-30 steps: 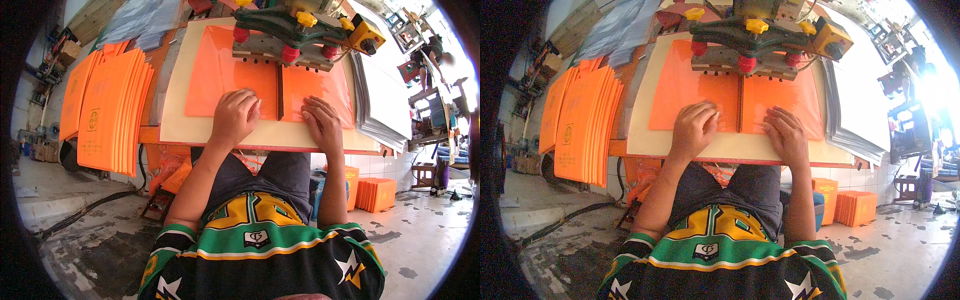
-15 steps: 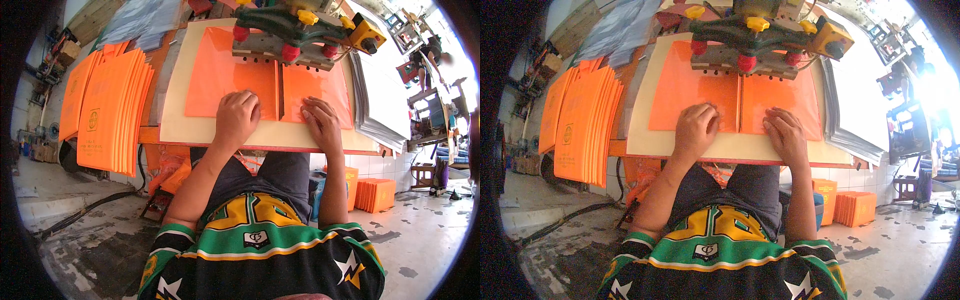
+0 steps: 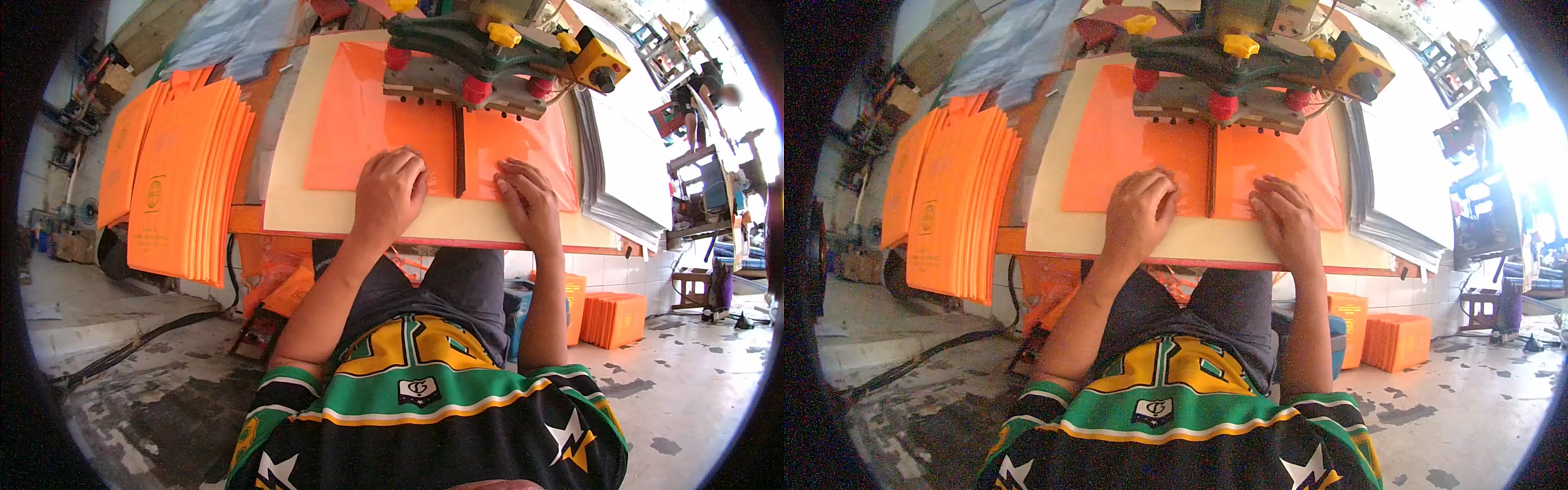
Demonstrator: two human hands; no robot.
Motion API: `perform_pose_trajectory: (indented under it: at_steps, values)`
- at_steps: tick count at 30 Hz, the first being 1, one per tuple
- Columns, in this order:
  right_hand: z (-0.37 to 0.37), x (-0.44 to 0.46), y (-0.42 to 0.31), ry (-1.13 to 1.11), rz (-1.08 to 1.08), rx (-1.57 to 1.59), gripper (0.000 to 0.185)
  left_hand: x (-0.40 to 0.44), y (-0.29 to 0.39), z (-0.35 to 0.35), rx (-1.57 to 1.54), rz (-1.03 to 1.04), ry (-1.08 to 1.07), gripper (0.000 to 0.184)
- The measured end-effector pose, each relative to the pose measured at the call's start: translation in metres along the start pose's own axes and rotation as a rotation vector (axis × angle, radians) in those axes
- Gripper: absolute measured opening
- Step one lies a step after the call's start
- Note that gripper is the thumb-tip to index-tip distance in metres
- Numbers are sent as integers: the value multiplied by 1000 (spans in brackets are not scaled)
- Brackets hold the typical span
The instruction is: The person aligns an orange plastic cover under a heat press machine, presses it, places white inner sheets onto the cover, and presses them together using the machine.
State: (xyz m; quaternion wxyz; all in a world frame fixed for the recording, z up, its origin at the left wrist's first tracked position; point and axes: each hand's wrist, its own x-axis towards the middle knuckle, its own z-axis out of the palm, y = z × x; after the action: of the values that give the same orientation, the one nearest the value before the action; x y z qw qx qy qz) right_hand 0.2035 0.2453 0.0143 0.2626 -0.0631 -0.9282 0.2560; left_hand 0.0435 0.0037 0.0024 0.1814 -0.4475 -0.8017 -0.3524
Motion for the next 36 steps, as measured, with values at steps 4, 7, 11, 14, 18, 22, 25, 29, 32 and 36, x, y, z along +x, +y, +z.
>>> perform_pose_trajectory:
  at_steps: [4,7,11,14,18,22,25,29,32,36]
  values:
    - [0,0,-2,9,5,14,23,-1,0,0,-14,-8,-9,12]
    - [0,0,-3,19,6,16,22,-1,-1,0,3,15,12,11]
    - [0,0,-1,26,-4,22,22,-4,-2,1,11,32,9,11]
    - [-1,0,-2,13,9,28,22,-9,0,-2,18,44,-28,18]
    - [-4,-7,-5,-19,13,39,26,-17,4,-6,48,59,-80,32]
    - [-11,-12,-18,-77,13,26,35,-29,10,-18,49,61,-172,39]
    - [-12,-22,-19,-76,10,-29,39,-38,13,-22,33,66,-161,39]
    - [-12,-34,-19,-65,-34,-110,40,-40,17,-23,54,61,-123,36]
    - [-12,-38,-18,-36,-61,-124,39,-41,16,-22,81,103,-63,30]
    - [-12,-37,-18,8,-87,-109,36,-40,16,-22,58,113,20,24]
